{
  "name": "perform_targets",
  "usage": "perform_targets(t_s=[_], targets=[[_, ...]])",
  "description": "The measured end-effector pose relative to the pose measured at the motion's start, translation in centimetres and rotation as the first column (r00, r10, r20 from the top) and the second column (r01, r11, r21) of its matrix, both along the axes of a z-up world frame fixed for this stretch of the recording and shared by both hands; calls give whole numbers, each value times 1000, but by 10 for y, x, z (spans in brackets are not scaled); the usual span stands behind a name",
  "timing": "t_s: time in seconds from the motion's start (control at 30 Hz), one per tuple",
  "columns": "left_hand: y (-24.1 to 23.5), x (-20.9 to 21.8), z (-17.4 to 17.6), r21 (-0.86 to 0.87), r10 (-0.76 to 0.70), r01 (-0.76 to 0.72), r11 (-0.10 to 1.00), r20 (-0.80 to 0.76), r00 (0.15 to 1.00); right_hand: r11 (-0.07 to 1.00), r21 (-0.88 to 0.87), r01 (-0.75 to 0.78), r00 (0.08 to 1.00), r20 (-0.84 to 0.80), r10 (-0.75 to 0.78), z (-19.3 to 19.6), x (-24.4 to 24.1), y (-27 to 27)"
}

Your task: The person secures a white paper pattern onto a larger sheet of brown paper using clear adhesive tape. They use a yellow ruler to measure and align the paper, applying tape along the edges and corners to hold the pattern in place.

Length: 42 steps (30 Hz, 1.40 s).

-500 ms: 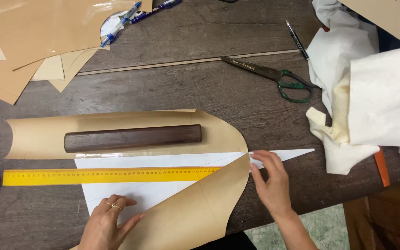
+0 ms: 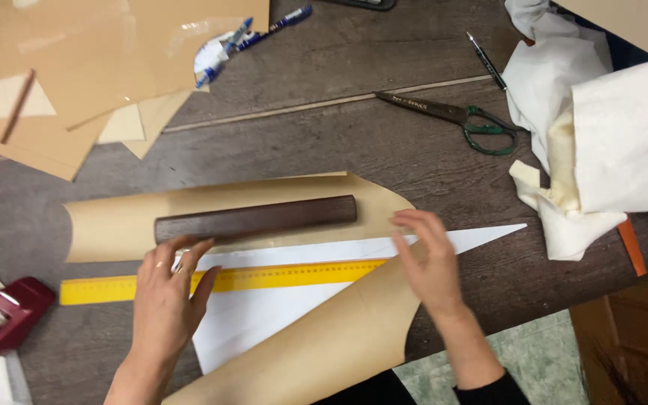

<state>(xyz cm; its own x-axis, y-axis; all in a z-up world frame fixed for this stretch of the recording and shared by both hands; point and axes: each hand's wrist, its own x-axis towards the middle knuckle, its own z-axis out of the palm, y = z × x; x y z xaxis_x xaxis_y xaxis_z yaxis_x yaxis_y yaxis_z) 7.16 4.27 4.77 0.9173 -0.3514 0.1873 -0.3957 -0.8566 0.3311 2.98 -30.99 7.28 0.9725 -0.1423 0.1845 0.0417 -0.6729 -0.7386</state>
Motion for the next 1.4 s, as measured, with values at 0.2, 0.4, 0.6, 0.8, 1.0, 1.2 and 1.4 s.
perform_targets(t_s=[0.2, 0.4, 0.6, 0.8, 1.0, 1.2, 1.4], targets=[[-12, 44, -20, 83, -126, 134, 987, -93, 988, 974, -69, 214, 976, -30, -216, -41, -11, -59], [-28, 68, -41, 259, -213, 262, 930, -203, 956, 971, -239, 21, 970, -231, -78, -70, -28, -121], [-36, 74, -49, 359, -152, 248, 900, -274, 950, 919, -332, -213, 910, -409, 63, -59, -11, -127], [-40, 73, -41, 363, -117, 225, 904, -296, 948, 941, -237, -242, 835, -544, 78, -53, 8, -132], [-51, 68, -22, 291, -62, 151, 945, -294, 954, 988, -68, -138, 851, -518, 83, -50, 14, -121], [-61, 71, 3, 253, -80, 149, 956, -263, 962, 987, -129, -95, 871, -490, 19, -72, 3, -123], [-56, 80, -15, 258, -61, 157, 953, -345, 937, 990, -99, -100, 938, -343, 60, -76, -3, -127]])
